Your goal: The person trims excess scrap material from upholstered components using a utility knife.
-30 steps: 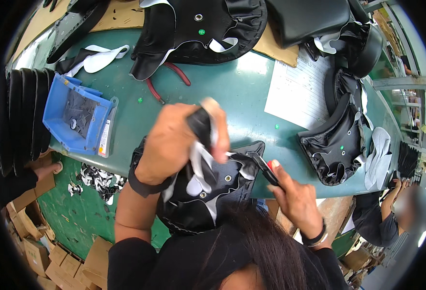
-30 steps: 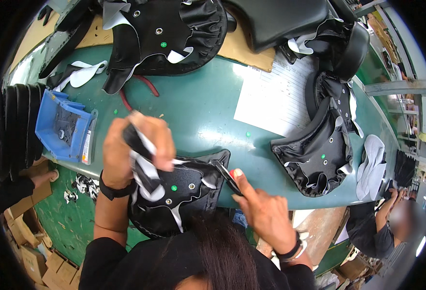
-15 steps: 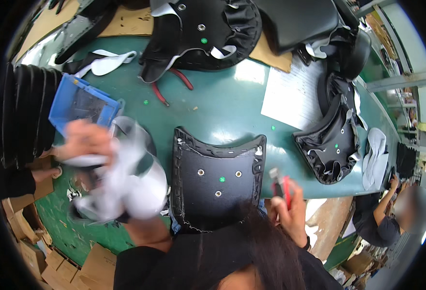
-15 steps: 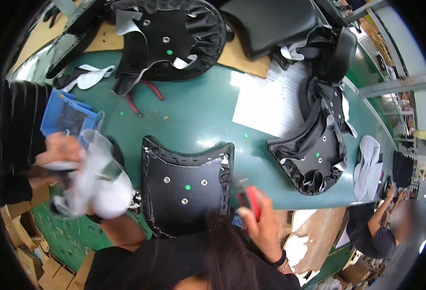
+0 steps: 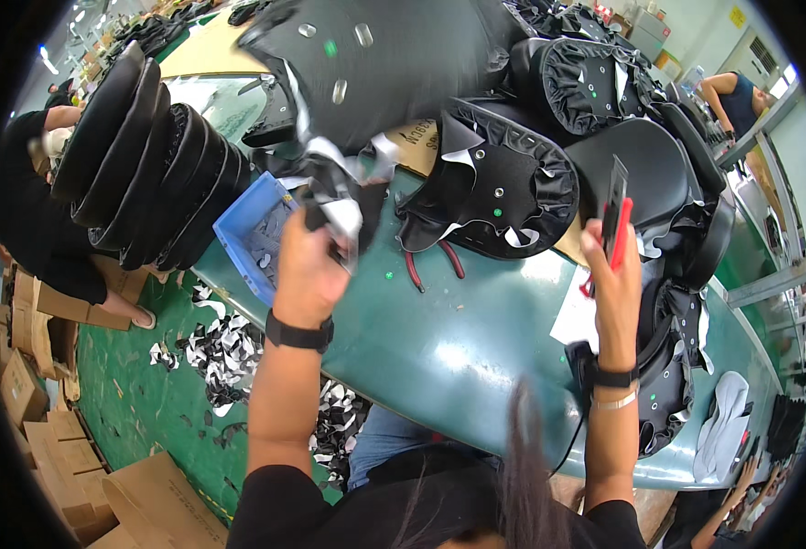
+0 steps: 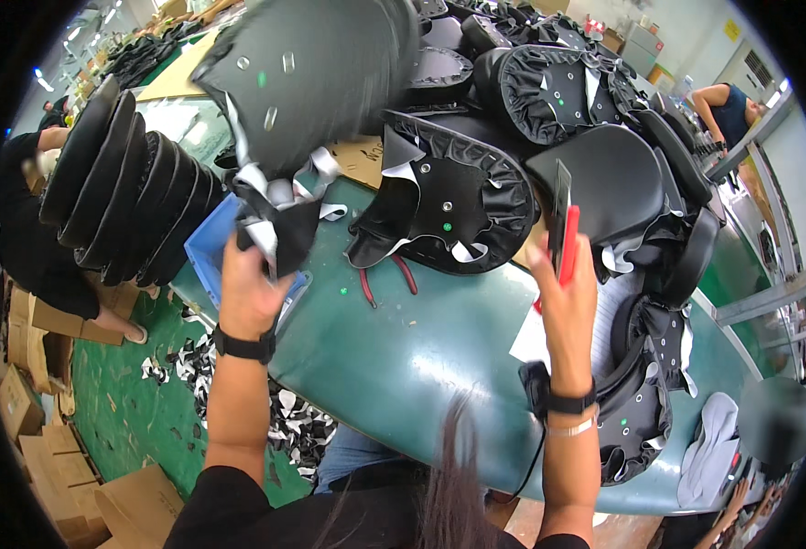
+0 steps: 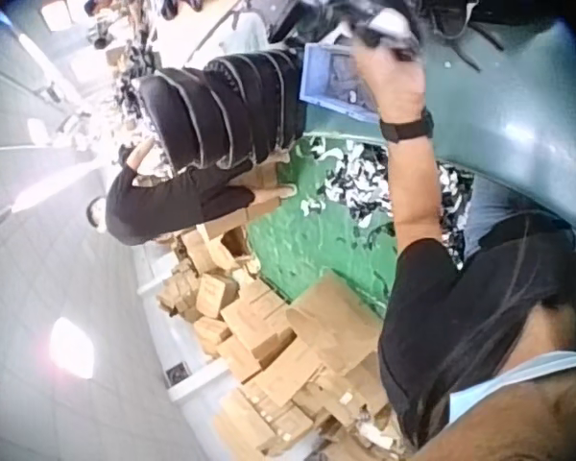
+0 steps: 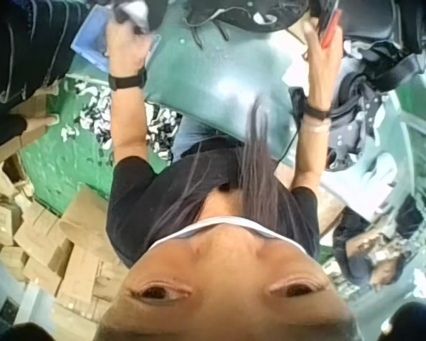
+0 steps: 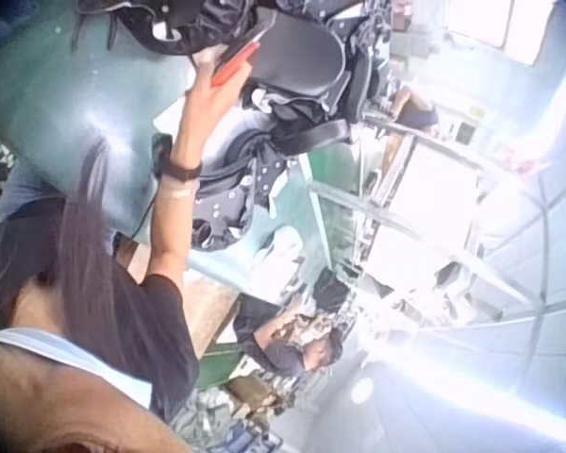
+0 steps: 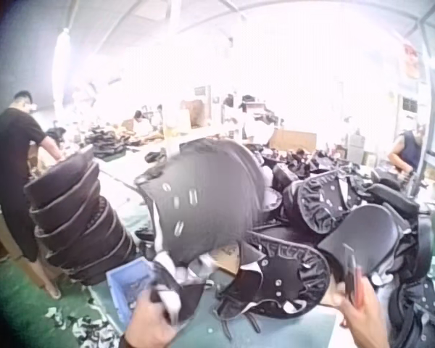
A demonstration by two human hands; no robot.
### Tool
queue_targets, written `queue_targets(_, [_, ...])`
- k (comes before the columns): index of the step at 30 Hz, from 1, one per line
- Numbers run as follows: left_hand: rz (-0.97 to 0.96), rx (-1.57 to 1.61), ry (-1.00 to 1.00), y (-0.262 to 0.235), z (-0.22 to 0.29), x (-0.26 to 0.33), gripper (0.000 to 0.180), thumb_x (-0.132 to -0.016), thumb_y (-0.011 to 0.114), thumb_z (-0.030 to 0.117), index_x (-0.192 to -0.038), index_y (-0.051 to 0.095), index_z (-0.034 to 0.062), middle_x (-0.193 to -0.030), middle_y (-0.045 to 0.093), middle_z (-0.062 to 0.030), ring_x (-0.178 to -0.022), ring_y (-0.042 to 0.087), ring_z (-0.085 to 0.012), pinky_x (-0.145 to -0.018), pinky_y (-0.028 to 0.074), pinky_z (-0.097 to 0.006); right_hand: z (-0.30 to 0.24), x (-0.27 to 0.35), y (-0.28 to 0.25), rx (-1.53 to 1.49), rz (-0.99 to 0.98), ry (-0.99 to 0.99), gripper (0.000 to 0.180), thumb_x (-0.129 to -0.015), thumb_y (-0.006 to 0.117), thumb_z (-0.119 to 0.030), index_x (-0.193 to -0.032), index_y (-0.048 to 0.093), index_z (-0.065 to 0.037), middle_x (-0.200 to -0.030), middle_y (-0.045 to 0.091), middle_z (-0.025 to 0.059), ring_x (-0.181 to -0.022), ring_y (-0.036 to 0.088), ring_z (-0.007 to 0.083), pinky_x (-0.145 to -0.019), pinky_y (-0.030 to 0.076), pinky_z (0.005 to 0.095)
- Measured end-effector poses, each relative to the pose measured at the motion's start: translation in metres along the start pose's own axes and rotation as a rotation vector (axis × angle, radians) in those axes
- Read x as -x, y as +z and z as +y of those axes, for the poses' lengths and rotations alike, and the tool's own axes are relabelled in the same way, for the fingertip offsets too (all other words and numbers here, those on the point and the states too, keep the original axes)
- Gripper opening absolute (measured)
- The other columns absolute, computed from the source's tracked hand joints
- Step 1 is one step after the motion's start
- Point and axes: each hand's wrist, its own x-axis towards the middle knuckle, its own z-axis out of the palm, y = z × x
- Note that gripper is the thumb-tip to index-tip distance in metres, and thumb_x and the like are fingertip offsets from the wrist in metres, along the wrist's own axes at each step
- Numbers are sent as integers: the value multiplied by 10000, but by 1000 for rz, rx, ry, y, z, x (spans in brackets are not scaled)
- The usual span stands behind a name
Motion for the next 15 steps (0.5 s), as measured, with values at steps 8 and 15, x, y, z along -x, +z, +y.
queue_targets(8, [-1367,-615,-431,-1,33,119,207,-922,590,239,-1037,625,71,-924,657,-152,-821,634,-332,-696,499,-418,72,-50,22,-618,-164,305,546,-863,722,-177,-1323,474,-18,-1132,609,10,-1029,567,120,-936,441,289])
queue_targets(15, [-108,-722,-102,2,25,121,520,-895,629,198,-1366,465,50,-1416,466,-135,-1244,511,-242,-1000,421,-373,11,110,-11,-688,-56,584,540,-869,655,-102,-1349,434,7,-1222,577,67,-1090,559,159,-953,444,306])
